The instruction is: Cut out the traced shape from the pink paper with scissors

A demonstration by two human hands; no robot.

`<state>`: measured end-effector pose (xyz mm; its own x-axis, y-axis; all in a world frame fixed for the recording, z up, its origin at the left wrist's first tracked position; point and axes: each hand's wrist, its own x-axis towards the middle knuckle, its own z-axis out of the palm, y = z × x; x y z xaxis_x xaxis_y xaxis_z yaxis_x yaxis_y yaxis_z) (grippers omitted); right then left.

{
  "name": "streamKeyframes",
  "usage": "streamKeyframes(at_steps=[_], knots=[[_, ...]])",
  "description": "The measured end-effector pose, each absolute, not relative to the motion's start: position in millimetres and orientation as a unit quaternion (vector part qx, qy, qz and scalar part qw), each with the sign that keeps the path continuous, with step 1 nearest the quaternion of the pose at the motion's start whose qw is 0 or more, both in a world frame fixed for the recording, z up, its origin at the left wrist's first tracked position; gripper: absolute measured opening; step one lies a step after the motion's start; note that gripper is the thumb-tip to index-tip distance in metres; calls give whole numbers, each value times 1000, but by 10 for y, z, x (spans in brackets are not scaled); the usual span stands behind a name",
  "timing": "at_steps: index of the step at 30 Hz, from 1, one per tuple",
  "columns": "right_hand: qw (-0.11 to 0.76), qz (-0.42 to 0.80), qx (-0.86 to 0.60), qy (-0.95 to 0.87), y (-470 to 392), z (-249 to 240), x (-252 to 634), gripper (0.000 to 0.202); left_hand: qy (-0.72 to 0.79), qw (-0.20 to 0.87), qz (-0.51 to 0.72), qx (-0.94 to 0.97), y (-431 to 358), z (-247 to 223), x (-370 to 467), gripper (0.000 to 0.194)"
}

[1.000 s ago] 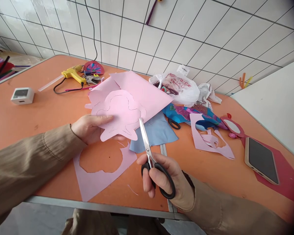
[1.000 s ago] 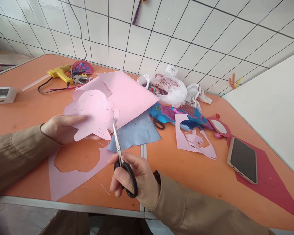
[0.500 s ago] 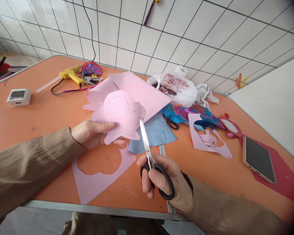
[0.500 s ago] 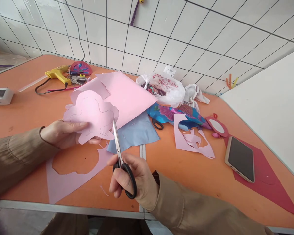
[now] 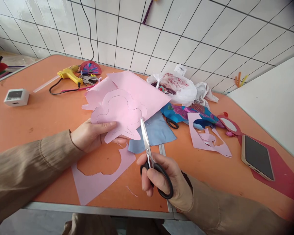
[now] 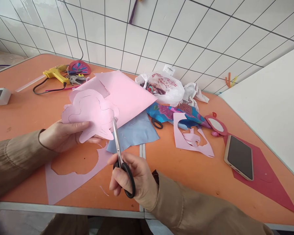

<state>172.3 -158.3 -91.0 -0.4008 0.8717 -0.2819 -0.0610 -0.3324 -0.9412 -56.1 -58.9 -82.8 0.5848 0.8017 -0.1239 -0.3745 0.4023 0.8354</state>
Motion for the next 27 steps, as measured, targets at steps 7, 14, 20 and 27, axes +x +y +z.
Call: streamKeyframes(at_steps=[7, 14, 20, 27], knots=[[331, 691, -437, -471, -1586, -921, 1715, 45, 254, 747, 416, 453, -654, -733, -493, 23], [322, 688, -449, -471, -1581, -924, 1704, 40, 266, 749, 412, 446, -665, -711, -484, 19], [324, 688, -441, -476, -1583, -916, 1713, 42, 280, 740, 404, 459, -656, -707, -484, 21], [318, 689, -451, -470, -1577, -893, 1702, 37, 297, 737, 401, 455, -660, -729, -496, 22]])
